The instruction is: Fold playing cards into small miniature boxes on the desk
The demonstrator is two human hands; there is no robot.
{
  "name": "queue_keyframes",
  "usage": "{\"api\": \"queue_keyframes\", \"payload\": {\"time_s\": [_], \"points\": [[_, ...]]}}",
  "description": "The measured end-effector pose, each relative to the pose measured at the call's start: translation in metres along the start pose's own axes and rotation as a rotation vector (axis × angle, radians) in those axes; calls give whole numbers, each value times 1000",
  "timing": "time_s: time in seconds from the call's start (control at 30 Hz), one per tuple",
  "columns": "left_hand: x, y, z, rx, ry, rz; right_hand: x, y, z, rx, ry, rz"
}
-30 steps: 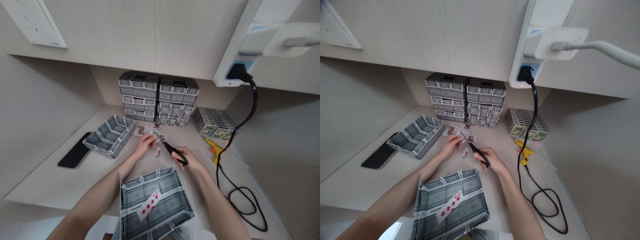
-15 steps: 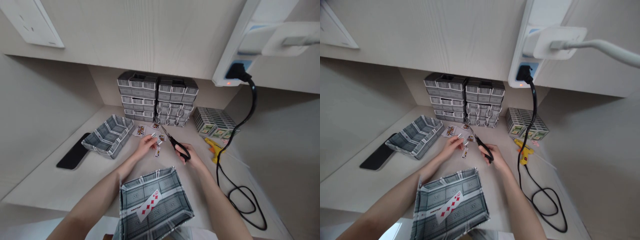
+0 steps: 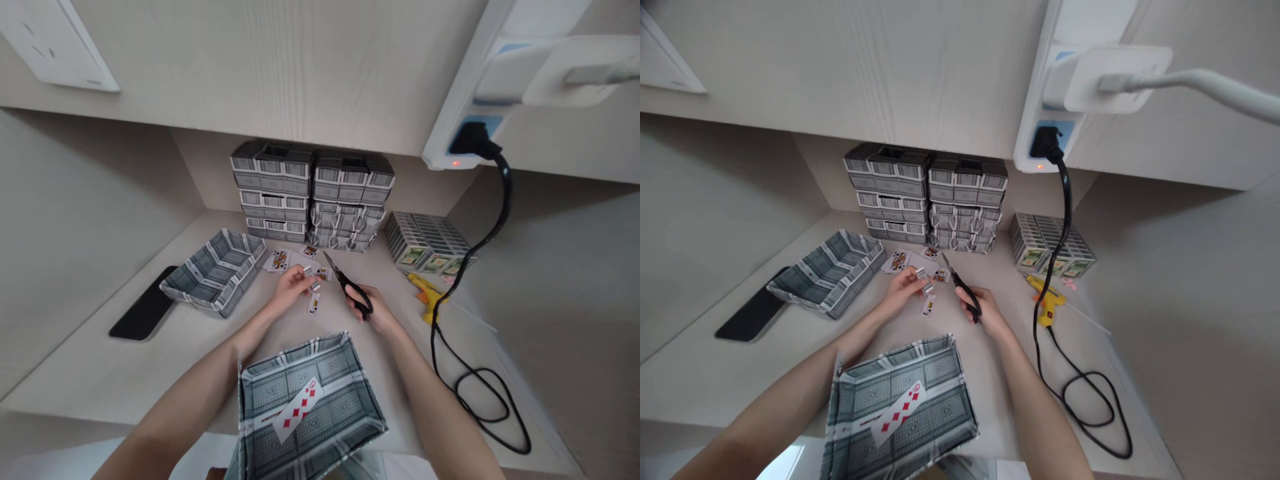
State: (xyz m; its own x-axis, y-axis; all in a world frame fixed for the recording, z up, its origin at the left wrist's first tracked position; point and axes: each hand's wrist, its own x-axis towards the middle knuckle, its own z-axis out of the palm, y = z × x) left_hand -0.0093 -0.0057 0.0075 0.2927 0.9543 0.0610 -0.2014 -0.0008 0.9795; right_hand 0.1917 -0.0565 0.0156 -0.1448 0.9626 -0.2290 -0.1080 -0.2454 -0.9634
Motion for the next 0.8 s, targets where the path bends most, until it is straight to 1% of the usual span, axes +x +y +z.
{"api": "queue_keyframes", "payload": {"time_s": [0.33, 0.6, 0.8], "points": [[1, -3, -4, -68, -54, -19, 1, 0, 0, 20, -7, 27], [1, -4, -2, -45, -42, -6, 1, 0, 0, 9, -22, 16], [1, -5, 0, -55, -2, 4, 1, 2, -3, 0, -64, -7]]}}
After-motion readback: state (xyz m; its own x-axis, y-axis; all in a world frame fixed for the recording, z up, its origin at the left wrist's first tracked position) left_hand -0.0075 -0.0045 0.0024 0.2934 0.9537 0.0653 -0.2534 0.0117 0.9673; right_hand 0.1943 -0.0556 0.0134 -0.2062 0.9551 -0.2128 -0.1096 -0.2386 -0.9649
